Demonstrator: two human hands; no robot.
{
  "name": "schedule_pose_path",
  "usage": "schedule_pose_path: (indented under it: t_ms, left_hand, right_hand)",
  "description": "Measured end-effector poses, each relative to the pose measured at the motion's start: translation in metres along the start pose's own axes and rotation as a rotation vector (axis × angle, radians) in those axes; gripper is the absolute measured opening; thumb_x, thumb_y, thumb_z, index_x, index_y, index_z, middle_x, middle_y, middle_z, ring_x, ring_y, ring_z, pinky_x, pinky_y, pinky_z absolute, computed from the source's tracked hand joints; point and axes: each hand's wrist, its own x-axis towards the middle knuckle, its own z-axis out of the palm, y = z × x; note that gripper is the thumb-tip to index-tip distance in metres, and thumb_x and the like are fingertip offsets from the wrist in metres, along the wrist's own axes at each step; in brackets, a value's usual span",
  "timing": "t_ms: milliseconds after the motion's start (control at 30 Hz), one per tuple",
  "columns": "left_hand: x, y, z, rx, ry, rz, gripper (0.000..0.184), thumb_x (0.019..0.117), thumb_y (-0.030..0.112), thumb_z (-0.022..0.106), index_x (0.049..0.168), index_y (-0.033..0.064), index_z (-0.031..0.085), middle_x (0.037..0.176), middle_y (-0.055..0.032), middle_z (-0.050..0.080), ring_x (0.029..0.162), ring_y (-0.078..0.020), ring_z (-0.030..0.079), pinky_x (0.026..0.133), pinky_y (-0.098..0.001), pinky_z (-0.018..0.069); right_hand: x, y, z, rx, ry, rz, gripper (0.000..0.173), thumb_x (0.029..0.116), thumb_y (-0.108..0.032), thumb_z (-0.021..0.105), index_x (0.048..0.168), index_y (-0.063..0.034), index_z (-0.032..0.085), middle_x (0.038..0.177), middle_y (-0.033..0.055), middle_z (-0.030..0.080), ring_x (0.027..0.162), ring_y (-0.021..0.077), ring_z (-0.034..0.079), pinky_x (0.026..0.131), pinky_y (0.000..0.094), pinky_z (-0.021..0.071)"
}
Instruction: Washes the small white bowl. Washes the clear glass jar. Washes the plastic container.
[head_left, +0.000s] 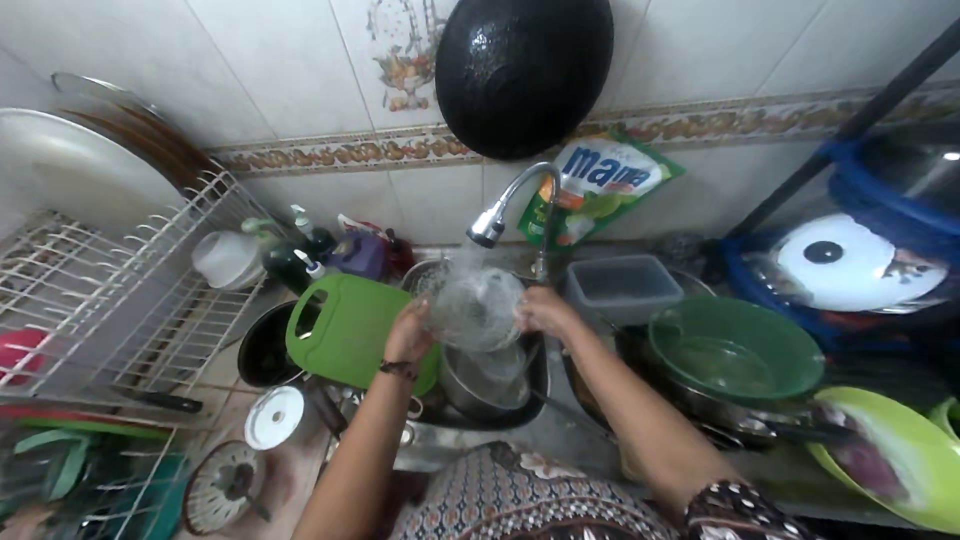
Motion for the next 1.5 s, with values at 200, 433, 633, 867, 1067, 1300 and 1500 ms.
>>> schedule_pose_path:
  t_ms: [200,433,633,867,1067,1300,1500]
  left_hand:
    - [-0.008,-0.016,-0.001,-0.082,-0.070,-0.101,0.031,0.1103,0.016,0.036,0.137,0.0005,0.044,0.094,-0.0164,0.066,0.076,-0.0240,0.071,0.067,-0.0370,0.0615]
    - [0.001,-0.026,0.014,-0.183,0.016,-0.267,0.033,0.1102,0.023,0.038,0.131,-0.0006,0.048,0.093,-0.0177,0.067,0.074,-0.0250,0.070,0.066,-0.0369,0.0611]
    - [0.008,-0.021,0.030,-0.136,0.032,-0.276,0.041,0.1110,0.033,0.036,0.133,0.0005,0.047,0.097,-0.0176,0.066,0.076,-0.0240,0.068,0.065,-0.0374,0.0592]
    - [0.024,-0.019,0.022,-0.047,-0.089,0.011,0.038,0.1123,0.026,0.034,0.144,0.0093,0.045,0.113,-0.0143,0.064,0.094,-0.0224,0.066,0.081,-0.0414,0.0570]
    - [0.019,-0.003,0.013,0.004,-0.131,0.003,0.038,0.1117,0.029,0.036,0.143,0.0114,0.047,0.104,-0.0156,0.067,0.082,-0.0250,0.069,0.070,-0.0413,0.0593]
    - [0.002,0.002,0.007,0.059,-0.063,-0.049,0.039,0.1123,0.029,0.035,0.139,0.0030,0.048,0.094,-0.0180,0.067,0.073,-0.0259,0.070,0.064,-0.0402,0.0606]
    - [-0.005,-0.019,0.007,0.042,-0.033,-0.177,0.037,0.1123,0.024,0.033,0.136,-0.0020,0.046,0.098,-0.0195,0.066,0.076,-0.0257,0.069,0.066,-0.0388,0.0604]
  right_hand:
    - [-0.025,-0.012,-0.020,0.016,0.030,-0.030,0.028,0.0975,0.006,0.058,0.125,0.0086,0.055,0.089,0.0151,0.064,0.065,0.0144,0.062,0.063,0.0272,0.0547]
    - [-0.052,-0.030,-0.029,-0.091,0.112,-0.091,0.022,0.1001,0.003,0.056,0.122,0.0089,0.055,0.083,0.0149,0.066,0.063,0.0153,0.066,0.062,0.0281,0.0575]
    - [-0.060,-0.031,-0.028,-0.185,0.165,-0.149,0.029,0.1024,0.003,0.053,0.131,0.0075,0.053,0.097,0.0198,0.066,0.072,0.0199,0.068,0.071,0.0333,0.0590]
    - [-0.030,-0.007,-0.020,-0.015,0.172,-0.058,0.038,0.1003,0.003,0.057,0.137,0.0038,0.049,0.105,0.0205,0.067,0.076,0.0213,0.069,0.071,0.0346,0.0586]
    - [-0.011,0.011,-0.008,0.062,0.120,0.018,0.041,0.0997,0.002,0.056,0.140,0.0037,0.048,0.109,0.0230,0.064,0.082,0.0242,0.066,0.074,0.0376,0.0562]
    - [-0.020,0.017,-0.009,0.095,0.039,0.049,0.034,0.0948,0.005,0.058,0.128,0.0068,0.052,0.089,0.0133,0.064,0.067,0.0144,0.062,0.064,0.0283,0.0547]
    - [-0.051,-0.004,-0.025,0.030,0.090,0.066,0.024,0.1015,0.000,0.055,0.124,0.0072,0.055,0.085,0.0128,0.065,0.063,0.0124,0.062,0.061,0.0255,0.0533]
